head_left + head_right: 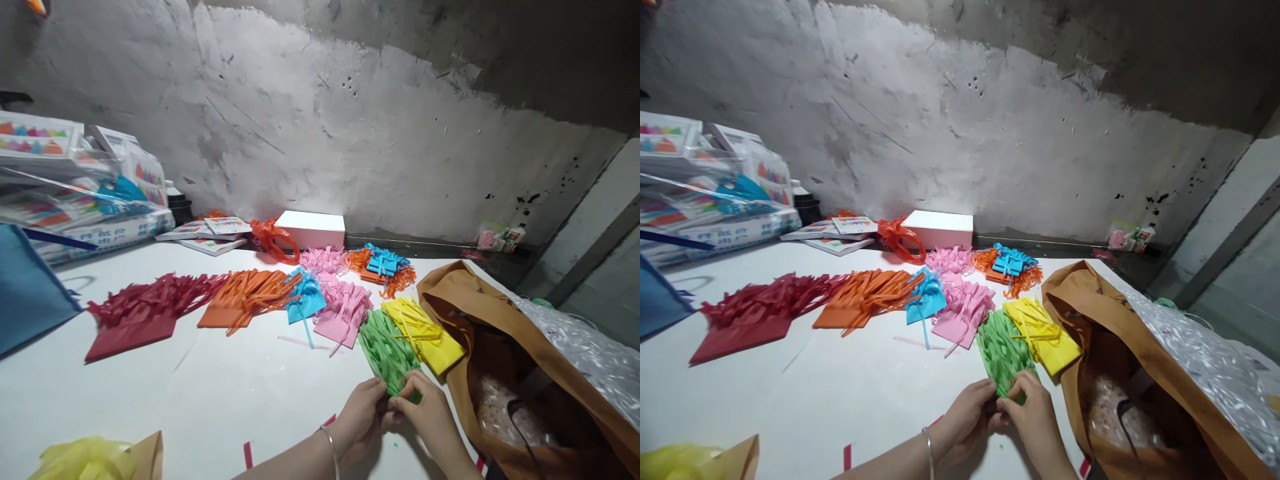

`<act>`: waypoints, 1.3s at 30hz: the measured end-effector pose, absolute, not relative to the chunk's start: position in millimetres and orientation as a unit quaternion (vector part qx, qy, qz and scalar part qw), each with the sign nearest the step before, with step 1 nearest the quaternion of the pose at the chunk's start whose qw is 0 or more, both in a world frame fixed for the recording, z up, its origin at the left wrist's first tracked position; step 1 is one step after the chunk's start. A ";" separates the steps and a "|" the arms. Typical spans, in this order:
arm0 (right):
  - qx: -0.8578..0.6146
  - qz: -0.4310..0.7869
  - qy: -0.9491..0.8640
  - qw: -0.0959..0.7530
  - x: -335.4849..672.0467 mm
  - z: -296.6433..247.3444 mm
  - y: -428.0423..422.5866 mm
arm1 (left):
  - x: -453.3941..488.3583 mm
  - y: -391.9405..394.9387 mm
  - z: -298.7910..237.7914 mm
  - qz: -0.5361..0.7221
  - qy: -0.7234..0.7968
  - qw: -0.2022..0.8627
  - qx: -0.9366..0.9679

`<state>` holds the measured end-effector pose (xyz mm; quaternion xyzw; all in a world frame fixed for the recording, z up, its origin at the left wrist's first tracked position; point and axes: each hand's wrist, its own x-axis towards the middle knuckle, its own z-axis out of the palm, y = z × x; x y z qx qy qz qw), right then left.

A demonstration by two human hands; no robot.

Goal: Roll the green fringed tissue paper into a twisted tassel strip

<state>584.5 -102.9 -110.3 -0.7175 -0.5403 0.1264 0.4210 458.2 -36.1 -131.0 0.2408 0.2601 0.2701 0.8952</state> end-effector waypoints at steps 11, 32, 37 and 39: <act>-0.759 0.046 -0.476 0.441 576.1 -115.5 -101.7 | 460.8 -40.2 -126.8 0.296 0.247 0.881 0.274; -0.792 0.043 -0.340 0.505 564.3 -143.6 -117.8 | 463.6 -42.8 -126.2 0.316 0.261 0.816 0.407; -0.739 0.039 -0.312 0.596 565.5 -146.4 -114.1 | 454.4 -36.1 -119.5 0.368 0.322 0.673 0.555; -0.726 0.023 -0.301 0.617 566.5 -145.7 -110.4 | 449.2 -31.4 -109.9 0.388 0.321 0.586 0.634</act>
